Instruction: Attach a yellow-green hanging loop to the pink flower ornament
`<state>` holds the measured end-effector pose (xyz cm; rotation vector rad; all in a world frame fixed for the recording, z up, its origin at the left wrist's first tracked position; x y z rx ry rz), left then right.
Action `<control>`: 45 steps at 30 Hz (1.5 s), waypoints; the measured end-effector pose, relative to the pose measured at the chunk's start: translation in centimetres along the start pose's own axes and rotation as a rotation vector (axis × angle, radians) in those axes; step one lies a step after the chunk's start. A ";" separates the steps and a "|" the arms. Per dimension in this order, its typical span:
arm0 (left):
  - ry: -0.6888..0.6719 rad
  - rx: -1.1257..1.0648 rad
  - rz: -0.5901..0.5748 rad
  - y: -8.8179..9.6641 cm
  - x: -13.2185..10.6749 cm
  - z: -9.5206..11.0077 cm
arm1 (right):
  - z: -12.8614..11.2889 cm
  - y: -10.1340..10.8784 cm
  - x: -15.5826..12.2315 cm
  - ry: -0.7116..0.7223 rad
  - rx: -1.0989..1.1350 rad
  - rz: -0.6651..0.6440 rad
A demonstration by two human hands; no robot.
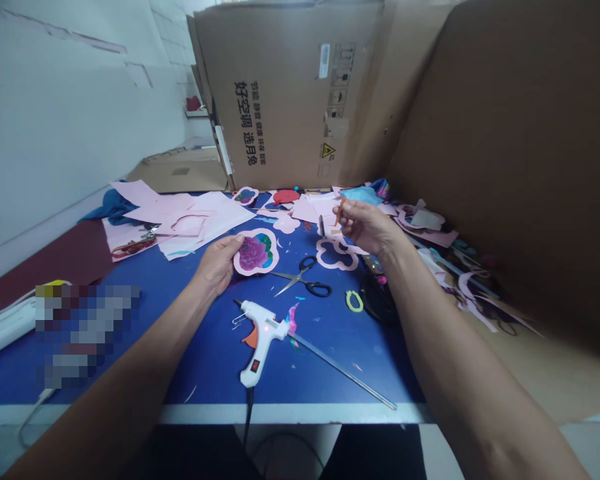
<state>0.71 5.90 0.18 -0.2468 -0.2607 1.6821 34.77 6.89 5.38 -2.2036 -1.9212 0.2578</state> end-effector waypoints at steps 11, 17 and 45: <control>0.017 -0.040 0.011 -0.1 -0.2 0.3 | 0.5 0.0 -0.1 0.094 -0.490 0.112; 0.023 -0.029 0.000 -0.3 -0.3 0.4 | 1.2 0.0 -0.1 0.137 -0.900 0.255; 0.019 -0.021 -0.022 -0.2 -0.2 -0.1 | -1.9 -3.1 -2.4 0.357 -1.396 0.165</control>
Point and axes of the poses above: each hand's wrist, its own x-axis towards the middle knuckle, its own y-axis out of the back of the hand, z = x × y, the point moved 5 cm from there along x, towards the middle knuckle, and after that the axes turned 11 degrees about z, right-handed, at the moved point
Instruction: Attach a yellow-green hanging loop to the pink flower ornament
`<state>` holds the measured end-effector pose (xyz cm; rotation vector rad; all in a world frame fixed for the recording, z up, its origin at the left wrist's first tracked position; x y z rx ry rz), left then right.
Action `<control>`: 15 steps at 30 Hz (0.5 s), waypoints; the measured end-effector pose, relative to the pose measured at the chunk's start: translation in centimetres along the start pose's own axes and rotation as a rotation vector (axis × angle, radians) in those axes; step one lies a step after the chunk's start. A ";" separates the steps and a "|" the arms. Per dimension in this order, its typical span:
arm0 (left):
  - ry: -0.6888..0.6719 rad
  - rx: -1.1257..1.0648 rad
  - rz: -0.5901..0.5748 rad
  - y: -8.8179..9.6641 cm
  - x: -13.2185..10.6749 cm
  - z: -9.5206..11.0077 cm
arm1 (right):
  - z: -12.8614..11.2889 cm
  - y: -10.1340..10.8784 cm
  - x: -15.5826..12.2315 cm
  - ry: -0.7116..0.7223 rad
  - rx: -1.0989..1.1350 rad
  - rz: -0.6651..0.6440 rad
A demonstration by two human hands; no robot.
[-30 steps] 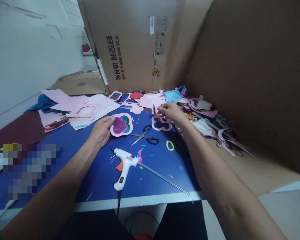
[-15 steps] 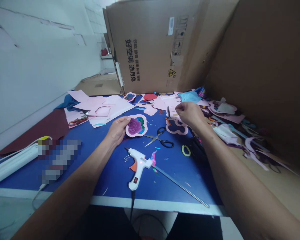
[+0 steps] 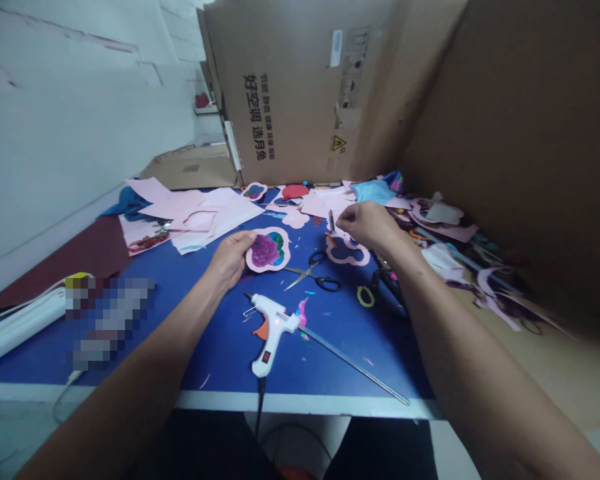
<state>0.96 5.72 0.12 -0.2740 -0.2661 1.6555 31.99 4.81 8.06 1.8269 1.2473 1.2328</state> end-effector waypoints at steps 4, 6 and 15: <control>0.008 0.019 0.003 -0.2 0.0 0.1 | -0.9 0.9 -1.1 0.021 0.040 -0.075; 0.019 0.027 -0.008 -0.3 -0.1 0.1 | -1.1 1.6 -2.3 0.054 0.021 -0.103; 0.032 0.042 0.008 -0.2 0.0 0.0 | 2.2 3.2 -12.7 0.156 -0.111 -0.229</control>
Point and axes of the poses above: each hand's wrist, its own x-axis towards the middle knuckle, its own y-axis out of the back of the hand, z = x × y, the point moved 5 cm from there along x, towards the middle knuckle, and after that the axes turned 11 degrees about z, right-handed, at the moved point
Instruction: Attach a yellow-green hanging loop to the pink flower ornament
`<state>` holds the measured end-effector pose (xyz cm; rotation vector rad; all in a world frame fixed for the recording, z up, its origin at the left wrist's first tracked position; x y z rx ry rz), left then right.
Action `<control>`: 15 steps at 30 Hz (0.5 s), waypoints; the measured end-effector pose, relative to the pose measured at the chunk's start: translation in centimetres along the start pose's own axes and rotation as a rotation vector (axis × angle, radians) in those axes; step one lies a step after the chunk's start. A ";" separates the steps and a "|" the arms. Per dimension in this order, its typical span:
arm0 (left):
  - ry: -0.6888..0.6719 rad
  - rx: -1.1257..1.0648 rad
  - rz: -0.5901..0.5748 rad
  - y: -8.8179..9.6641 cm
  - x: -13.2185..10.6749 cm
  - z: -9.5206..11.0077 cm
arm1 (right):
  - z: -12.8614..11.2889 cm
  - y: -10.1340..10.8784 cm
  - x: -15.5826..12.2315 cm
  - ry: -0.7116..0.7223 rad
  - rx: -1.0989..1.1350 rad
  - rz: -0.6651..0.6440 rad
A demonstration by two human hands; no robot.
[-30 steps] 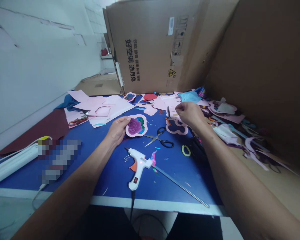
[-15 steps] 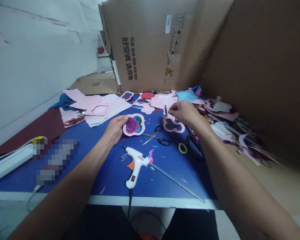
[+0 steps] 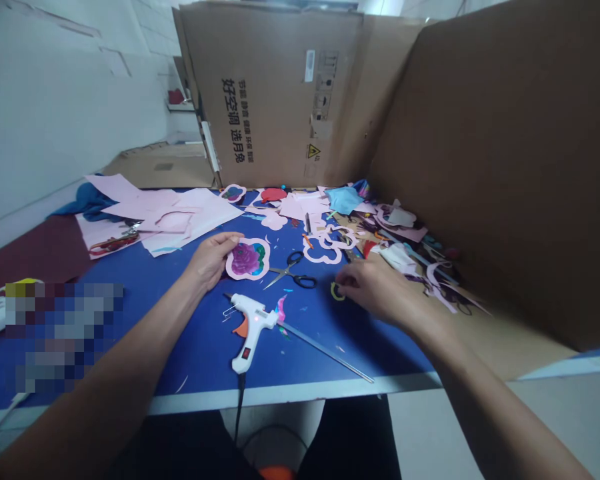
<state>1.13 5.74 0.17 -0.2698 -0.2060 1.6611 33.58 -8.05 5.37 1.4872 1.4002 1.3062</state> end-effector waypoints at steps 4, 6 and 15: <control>0.000 0.001 -0.003 0.0 0.0 -0.1 | 0.8 -1.3 -2.7 0.079 0.037 0.031; 0.002 0.007 -0.002 0.0 0.0 -0.2 | 0.7 -1.7 -3.1 0.115 0.053 0.033; -0.009 0.094 0.028 0.7 0.2 -0.3 | -0.5 -1.4 -2.9 0.049 0.342 0.073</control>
Point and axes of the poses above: each hand's wrist, its own x-axis towards the middle knuckle, its own y-axis out of the back of the hand, z = x × y, the point moved 5 cm from there along x, towards the middle knuckle, and after that the axes turned 11 degrees about z, right-handed, at the moved point
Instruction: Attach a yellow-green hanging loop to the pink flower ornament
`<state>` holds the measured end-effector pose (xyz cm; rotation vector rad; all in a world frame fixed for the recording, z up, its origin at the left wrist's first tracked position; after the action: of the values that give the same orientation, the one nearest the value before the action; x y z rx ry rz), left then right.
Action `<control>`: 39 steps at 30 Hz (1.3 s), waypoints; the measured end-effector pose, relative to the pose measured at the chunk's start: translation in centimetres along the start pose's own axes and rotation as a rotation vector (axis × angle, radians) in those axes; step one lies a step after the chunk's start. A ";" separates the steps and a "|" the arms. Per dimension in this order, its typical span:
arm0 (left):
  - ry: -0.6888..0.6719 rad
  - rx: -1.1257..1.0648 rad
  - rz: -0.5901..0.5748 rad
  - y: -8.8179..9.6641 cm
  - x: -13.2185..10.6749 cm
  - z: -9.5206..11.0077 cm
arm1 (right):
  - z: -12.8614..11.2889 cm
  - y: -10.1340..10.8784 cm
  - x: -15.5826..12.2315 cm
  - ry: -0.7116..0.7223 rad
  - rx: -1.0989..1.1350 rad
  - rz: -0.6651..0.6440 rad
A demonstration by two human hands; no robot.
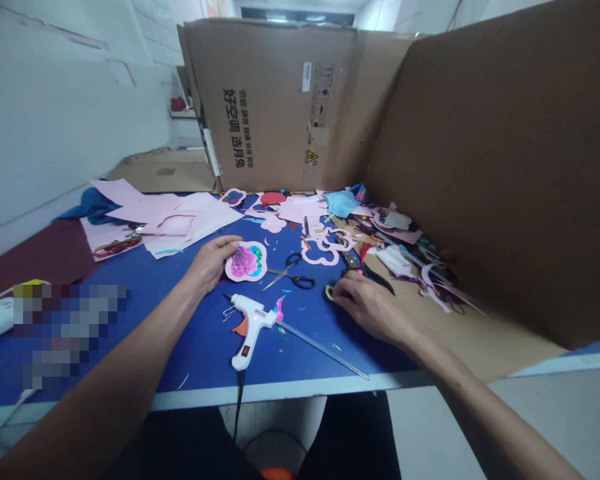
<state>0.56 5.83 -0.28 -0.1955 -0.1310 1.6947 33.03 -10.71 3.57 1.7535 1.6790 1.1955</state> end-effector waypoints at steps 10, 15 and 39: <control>-0.533 0.446 0.076 -0.8 -2.3 3.7 | -3.8 -2.2 6.3 -0.468 0.985 -0.240; -0.327 0.164 -0.326 -3.5 -4.8 3.5 | -5.8 -4.6 10.3 -0.464 1.037 -0.363; 0.001 0.111 -0.142 -3.8 -5.9 3.4 | -7.2 -7.9 11.3 -0.253 0.854 -0.070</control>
<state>4.32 0.60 4.09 -0.1017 -0.0490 1.5557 21.41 -0.39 4.34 2.1443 2.2279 0.1681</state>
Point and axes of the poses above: each hand's wrist, its own x-axis towards the middle knuckle, its own y-axis out of the back of the hand, z = x × y, the point moved 5 cm from there along x, towards the middle knuckle, and after that the axes turned 11 degrees about z, right-handed, at the moved point
